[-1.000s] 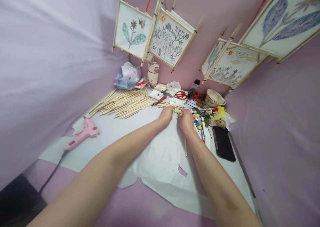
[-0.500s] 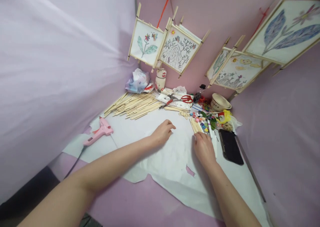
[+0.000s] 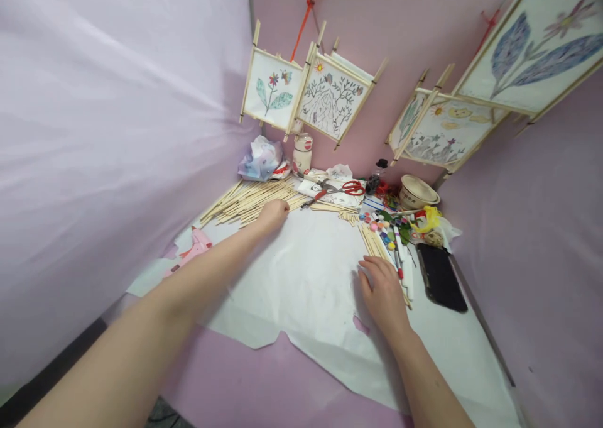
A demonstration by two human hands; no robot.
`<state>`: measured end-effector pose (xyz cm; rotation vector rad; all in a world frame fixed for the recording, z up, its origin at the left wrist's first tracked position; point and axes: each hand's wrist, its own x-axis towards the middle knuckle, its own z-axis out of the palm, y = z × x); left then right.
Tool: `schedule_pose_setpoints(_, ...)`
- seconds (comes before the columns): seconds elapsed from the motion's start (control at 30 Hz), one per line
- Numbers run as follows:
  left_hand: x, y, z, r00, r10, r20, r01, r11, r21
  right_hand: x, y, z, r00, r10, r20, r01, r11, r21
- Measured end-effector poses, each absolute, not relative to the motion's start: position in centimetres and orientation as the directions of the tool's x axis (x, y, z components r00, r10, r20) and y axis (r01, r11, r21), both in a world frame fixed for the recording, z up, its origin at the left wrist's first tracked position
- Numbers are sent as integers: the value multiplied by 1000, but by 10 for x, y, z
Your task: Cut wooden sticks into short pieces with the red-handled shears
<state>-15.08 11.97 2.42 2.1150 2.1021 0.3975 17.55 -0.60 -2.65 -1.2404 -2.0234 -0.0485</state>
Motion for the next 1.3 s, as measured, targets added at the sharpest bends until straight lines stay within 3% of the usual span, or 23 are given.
schedule_pose_setpoints(0.17, -127, 143, 17, -56, 998, -6, 973, 56, 222, 178, -9, -29, -242, 757, 606, 752, 541, -376)
schedule_pose_setpoints(0.33, -126, 151, 23, -120, 987, -105, 958, 142, 247, 178, -11, -27, -241, 758, 606, 726, 555, -406)
schedule_pose_setpoints(0.5, -157, 143, 40, -158, 974, -162, 898, 210, 386, 179, -14, -23, -238, 761, 603, 726, 552, -410)
schedule_pose_setpoints(0.7, -204, 120, 58, -184, 975, -121, 762, 219, 609, 179, -17, -23, -240, 759, 605, 718, 558, -415)
schedule_pose_setpoints(0.8, -215, 107, 63, -199, 975, -103, 715, 216, 665, 180, -17, -23, -238, 771, 591, 711, 552, -435)
schedule_pose_setpoints(1.3, -197, 69, 35, -217, 975, -49, 849, 213, 484, 184, -15, -27, -259, 779, 571, 704, 557, -441)
